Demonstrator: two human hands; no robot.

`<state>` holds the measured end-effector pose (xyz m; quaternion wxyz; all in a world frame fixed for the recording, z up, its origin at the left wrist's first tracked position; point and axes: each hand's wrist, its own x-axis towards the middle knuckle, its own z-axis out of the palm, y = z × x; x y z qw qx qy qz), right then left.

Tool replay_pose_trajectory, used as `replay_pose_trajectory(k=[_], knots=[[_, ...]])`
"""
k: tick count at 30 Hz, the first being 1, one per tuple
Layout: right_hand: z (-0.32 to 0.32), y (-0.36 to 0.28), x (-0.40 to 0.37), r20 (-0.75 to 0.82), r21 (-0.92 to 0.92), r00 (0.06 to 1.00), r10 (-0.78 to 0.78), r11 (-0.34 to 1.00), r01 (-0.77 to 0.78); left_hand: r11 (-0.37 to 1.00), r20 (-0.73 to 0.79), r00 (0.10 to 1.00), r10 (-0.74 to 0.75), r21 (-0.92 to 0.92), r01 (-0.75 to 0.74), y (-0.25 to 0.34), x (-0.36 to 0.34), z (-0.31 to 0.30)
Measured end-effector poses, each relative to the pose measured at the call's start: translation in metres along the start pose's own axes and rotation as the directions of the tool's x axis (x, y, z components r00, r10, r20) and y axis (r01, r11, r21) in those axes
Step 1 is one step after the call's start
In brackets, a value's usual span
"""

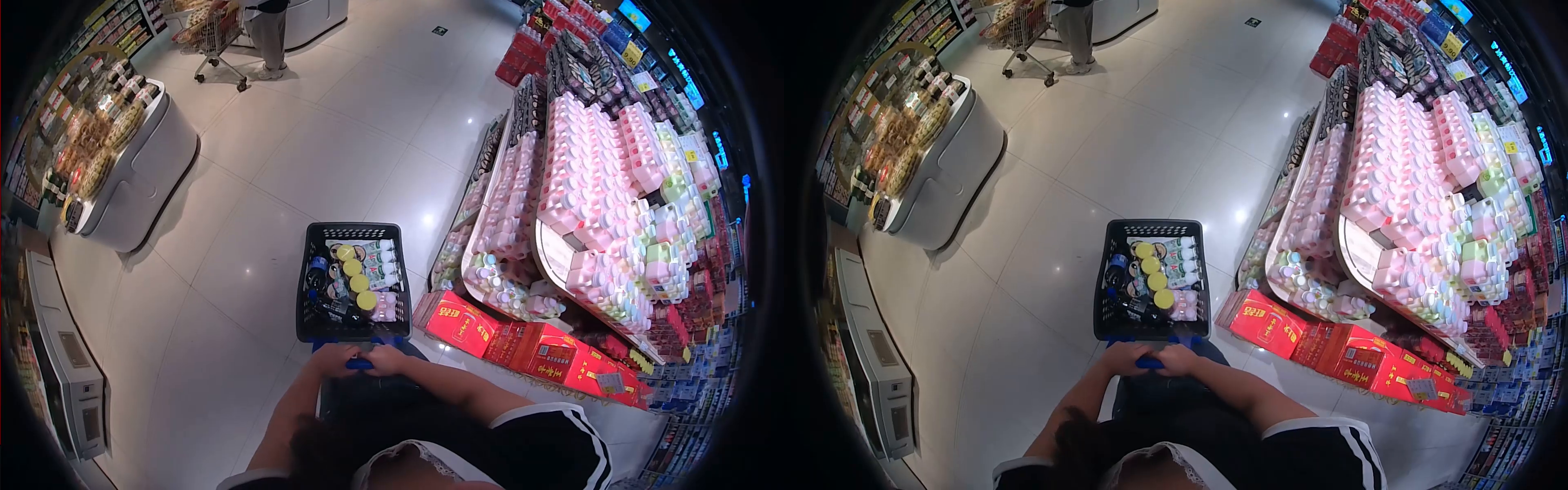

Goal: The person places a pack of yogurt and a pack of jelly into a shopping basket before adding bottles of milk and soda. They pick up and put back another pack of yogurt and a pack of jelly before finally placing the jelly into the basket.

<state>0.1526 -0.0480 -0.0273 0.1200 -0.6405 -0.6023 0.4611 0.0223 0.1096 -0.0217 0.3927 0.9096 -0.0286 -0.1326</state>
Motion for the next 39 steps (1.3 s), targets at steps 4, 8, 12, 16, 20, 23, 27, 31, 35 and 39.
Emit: replay_pose_trajectory(k=[4,8,12,16,20,23,27,31,35,39], knots=[[-0.012,0.004,0.014,-0.179,-0.047,0.984,-0.011,0.999,0.002,0.993,0.186,0.98,-0.074,0.099,0.057,-0.013,0.021,-0.031],[-0.025,0.008,0.023,-0.351,-0.069,0.936,-0.02,0.998,-0.005,0.991,0.238,0.971,-0.015,0.132,-0.017,-0.033,0.042,-0.046],[-0.034,0.013,0.035,-0.435,-0.033,0.9,0.029,0.998,-0.048,0.984,0.296,0.955,-0.006,0.173,-0.047,-0.047,0.06,-0.065],[-0.048,0.016,0.05,-0.361,0.022,0.919,0.158,0.987,-0.161,0.981,0.371,0.927,0.057,0.152,-0.121,-0.061,0.079,-0.093],[-0.064,0.023,0.055,-0.398,0.012,0.9,0.175,0.982,-0.186,0.975,0.34,0.926,0.163,0.086,-0.203,-0.075,0.099,-0.102],[-0.081,0.022,0.061,-0.403,0.031,0.888,0.223,0.973,-0.23,0.976,0.35,0.914,0.204,0.006,-0.22,-0.083,0.112,-0.114],[-0.095,0.022,0.063,-0.412,0.031,0.879,0.241,0.968,-0.25,0.97,0.368,0.904,0.217,0.027,-0.243,-0.09,0.123,-0.12],[-0.112,0.02,0.061,-0.448,0.074,0.847,0.288,0.955,-0.286,0.932,0.235,0.903,0.36,-0.042,-0.36,-0.094,0.136,-0.13],[-0.124,0.029,0.068,-0.48,0.091,0.808,0.341,0.936,-0.34,0.902,0.179,0.887,0.425,-0.008,-0.431,-0.099,0.156,-0.141],[-0.143,0.038,0.073,-0.484,0.095,0.795,0.366,0.925,-0.368,0.897,0.206,0.878,0.431,0.003,-0.441,-0.107,0.176,-0.15]])
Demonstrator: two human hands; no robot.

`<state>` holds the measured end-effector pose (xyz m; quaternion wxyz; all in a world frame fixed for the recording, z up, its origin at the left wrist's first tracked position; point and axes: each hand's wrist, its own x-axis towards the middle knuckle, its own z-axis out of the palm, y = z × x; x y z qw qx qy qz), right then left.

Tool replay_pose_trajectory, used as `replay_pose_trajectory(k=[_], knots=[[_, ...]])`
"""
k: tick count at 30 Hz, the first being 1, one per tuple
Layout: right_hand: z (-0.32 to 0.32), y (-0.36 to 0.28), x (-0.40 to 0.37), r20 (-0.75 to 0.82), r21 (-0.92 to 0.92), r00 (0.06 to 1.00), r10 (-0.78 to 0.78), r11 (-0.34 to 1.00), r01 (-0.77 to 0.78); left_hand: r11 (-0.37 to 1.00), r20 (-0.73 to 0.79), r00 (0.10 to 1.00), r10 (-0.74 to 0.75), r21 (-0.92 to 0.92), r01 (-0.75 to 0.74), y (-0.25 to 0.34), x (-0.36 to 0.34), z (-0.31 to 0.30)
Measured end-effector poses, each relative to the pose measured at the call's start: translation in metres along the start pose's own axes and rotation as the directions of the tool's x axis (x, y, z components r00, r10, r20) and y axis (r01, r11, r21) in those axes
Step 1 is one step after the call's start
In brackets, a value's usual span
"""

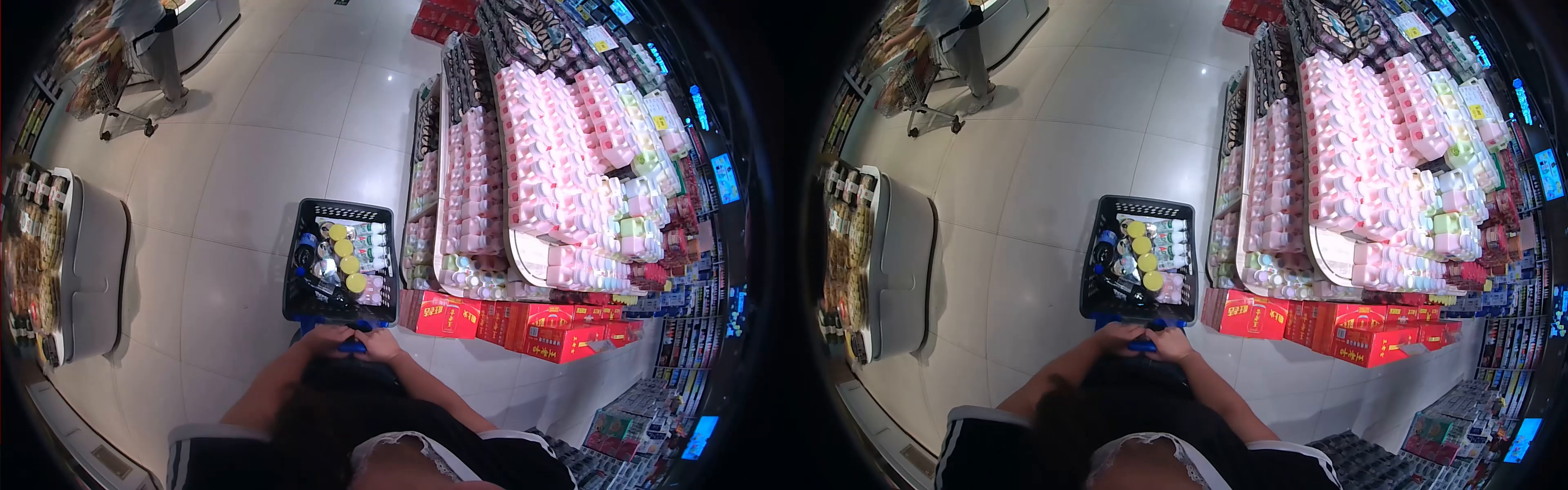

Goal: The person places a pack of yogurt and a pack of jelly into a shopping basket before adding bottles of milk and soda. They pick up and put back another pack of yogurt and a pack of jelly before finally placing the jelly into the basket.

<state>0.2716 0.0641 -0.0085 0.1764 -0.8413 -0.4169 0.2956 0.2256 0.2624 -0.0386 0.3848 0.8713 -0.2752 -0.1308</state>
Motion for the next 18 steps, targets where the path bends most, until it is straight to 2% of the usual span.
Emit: replay_pose_trajectory(k=[3,7,9,11,12,14,15,17,18], knots=[[-0.004,0.011,0.013,-0.048,0.033,0.998,0.035,0.999,-0.034,0.998,0.013,0.998,-0.065,0.007,0.065,-0.008,0.012,-0.012],[-0.019,0.032,0.033,-0.069,0.009,0.997,-0.044,0.999,0.045,0.998,0.004,0.999,-0.05,-0.026,0.05,-0.015,0.038,-0.041],[-0.027,0.044,0.047,-0.086,0.027,0.994,-0.068,0.997,0.071,0.996,0.102,0.991,-0.085,-0.022,0.088,-0.026,0.054,-0.052],[-0.039,0.055,0.058,0.021,0.081,0.998,-0.054,0.995,0.053,0.996,0.13,0.989,-0.075,-0.042,0.081,-0.04,0.066,-0.056],[-0.043,0.058,0.064,0.028,0.099,0.999,-0.044,0.994,0.041,0.993,0.167,0.983,-0.074,-0.077,0.088,-0.044,0.07,-0.064],[-0.037,0.076,0.074,-0.077,0.076,0.987,-0.143,0.986,0.149,0.99,0.229,0.967,-0.107,-0.067,0.126,-0.05,0.083,-0.081],[-0.043,0.079,0.078,-0.066,0.076,0.988,-0.137,0.987,0.142,0.984,0.287,0.946,-0.148,-0.05,0.169,-0.051,0.09,-0.089],[-0.06,0.083,0.093,0.054,0.053,0.995,-0.088,0.995,0.085,0.981,0.31,0.938,-0.158,-0.061,0.185,-0.058,0.105,-0.102],[-0.062,0.09,0.098,0.01,0.081,0.994,-0.108,0.991,0.107,0.979,0.332,0.928,-0.17,-0.055,0.198,-0.064,0.112,-0.108]])
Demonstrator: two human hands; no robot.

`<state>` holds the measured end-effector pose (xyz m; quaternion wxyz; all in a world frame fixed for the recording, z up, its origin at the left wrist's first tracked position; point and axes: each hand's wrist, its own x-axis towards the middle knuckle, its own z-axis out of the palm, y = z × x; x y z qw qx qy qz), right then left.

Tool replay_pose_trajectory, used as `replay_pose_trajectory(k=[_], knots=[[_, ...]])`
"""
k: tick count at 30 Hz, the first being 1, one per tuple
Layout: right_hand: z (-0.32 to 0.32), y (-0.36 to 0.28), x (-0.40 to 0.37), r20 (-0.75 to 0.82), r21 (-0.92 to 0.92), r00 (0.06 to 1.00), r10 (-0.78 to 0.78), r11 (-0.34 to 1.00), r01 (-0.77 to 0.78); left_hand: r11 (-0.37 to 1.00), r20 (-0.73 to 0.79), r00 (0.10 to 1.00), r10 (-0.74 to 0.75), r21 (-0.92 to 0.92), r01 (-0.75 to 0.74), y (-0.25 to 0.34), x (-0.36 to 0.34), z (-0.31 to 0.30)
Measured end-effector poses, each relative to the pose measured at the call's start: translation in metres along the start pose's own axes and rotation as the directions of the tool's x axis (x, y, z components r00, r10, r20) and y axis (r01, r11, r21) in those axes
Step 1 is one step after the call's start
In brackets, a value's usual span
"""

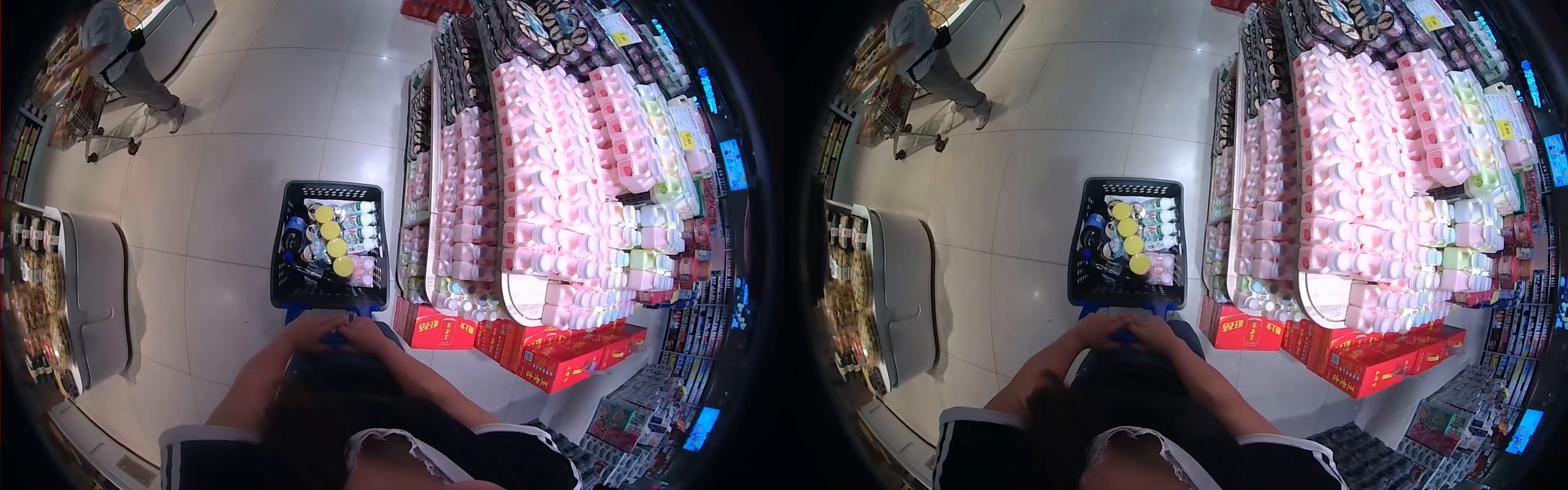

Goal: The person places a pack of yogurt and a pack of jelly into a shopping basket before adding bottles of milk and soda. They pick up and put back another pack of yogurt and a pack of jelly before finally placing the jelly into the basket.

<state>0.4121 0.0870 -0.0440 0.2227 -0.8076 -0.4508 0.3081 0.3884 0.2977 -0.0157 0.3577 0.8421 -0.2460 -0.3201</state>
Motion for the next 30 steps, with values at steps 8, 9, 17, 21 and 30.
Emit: replay_pose_trajectory(k=[8,9,17,21,30], knots=[[-0.039,0.037,0.049,-0.184,0.091,0.979,-0.088,0.99,0.107,0.994,0.129,0.987,-0.097,0.063,0.089,-0.027,0.043,-0.057],[-0.043,0.041,0.053,-0.148,0.102,0.987,-0.058,0.992,0.073,0.984,0.18,0.972,-0.152,0.117,0.132,-0.032,0.047,-0.061],[-0.087,0.076,0.099,-0.178,0.061,0.981,-0.075,0.994,0.087,0.98,0.145,0.981,-0.125,0.174,0.099,-0.066,0.083,-0.108],[-0.107,0.092,0.122,-0.139,0.067,0.989,-0.052,0.996,0.062,0.976,0.141,0.985,-0.099,0.205,0.069,-0.091,0.1,-0.126],[-0.163,0.135,0.177,-0.106,0.028,0.992,0.072,0.997,-0.07,0.99,0.057,0.998,-0.009,0.138,0.001,-0.128,0.151,-0.197]])
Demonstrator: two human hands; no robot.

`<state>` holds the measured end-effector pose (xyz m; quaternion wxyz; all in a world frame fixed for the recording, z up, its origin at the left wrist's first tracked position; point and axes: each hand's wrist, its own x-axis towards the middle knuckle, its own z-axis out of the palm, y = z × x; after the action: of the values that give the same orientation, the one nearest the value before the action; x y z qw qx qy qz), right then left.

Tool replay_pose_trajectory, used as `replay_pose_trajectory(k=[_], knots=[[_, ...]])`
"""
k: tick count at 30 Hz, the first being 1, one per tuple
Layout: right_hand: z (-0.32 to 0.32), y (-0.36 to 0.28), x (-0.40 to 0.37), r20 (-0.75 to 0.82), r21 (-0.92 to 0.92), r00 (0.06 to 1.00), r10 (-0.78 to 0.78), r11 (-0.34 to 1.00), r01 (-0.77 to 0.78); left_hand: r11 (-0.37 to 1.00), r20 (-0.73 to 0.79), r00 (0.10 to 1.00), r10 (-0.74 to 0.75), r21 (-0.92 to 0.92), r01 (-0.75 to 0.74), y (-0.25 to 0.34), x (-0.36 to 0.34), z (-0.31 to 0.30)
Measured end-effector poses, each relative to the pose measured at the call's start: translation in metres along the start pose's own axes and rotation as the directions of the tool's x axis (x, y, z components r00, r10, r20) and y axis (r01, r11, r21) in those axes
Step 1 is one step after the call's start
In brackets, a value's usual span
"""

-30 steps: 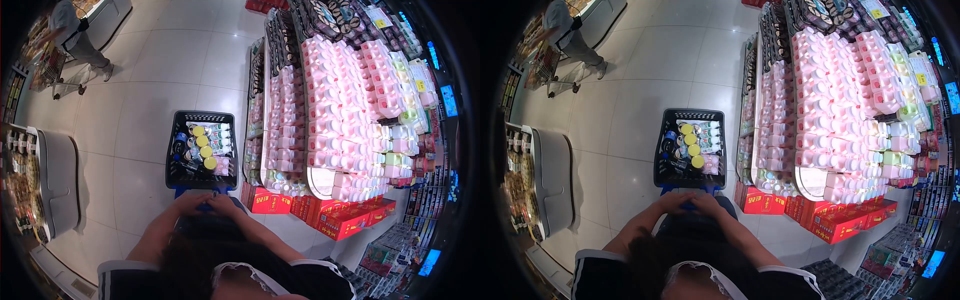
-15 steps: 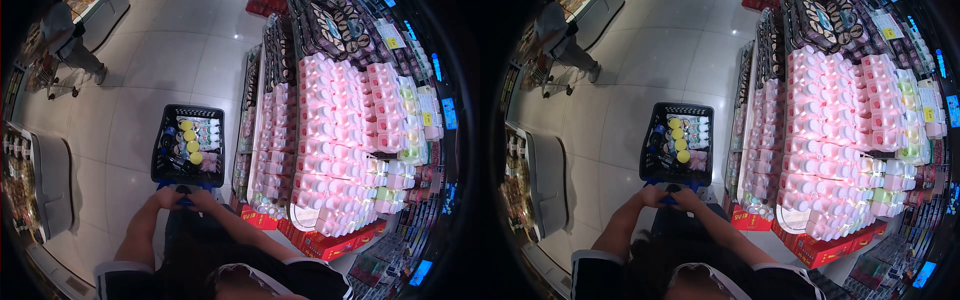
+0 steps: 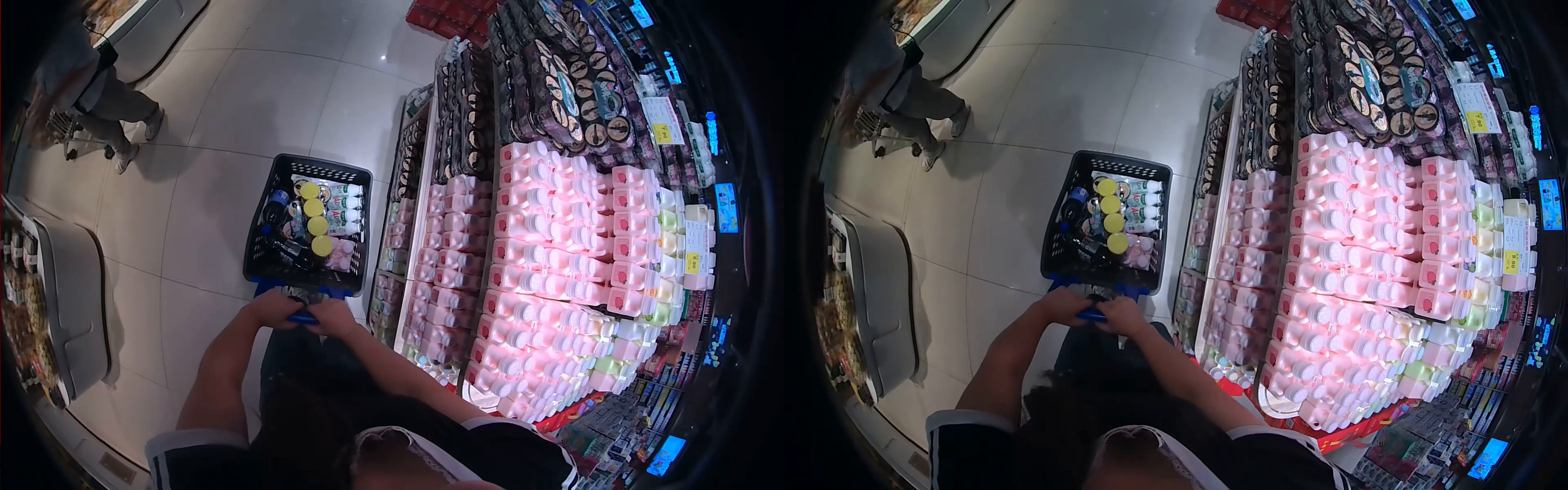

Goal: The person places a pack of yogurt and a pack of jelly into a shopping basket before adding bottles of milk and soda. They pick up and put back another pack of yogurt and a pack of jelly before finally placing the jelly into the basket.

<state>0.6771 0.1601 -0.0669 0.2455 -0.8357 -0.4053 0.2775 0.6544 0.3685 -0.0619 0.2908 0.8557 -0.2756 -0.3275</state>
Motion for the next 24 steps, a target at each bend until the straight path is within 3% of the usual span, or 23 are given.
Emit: replay_pose_trajectory(k=[14,20,24], knots=[[-0.061,0.054,0.076,-0.061,-0.084,0.997,0.04,0.995,-0.045,0.983,-0.082,0.981,0.177,-0.021,-0.18,-0.064,0.066,-0.08],[-0.084,0.073,0.103,-0.14,-0.145,0.99,0.009,0.989,-0.03,0.996,0.033,0.997,0.074,-0.044,-0.073,-0.075,0.088,-0.124],[-0.094,0.088,0.119,-0.162,-0.149,0.987,0.01,0.988,-0.034,0.984,-0.099,0.982,0.163,-0.058,-0.169,-0.093,0.104,-0.139]])
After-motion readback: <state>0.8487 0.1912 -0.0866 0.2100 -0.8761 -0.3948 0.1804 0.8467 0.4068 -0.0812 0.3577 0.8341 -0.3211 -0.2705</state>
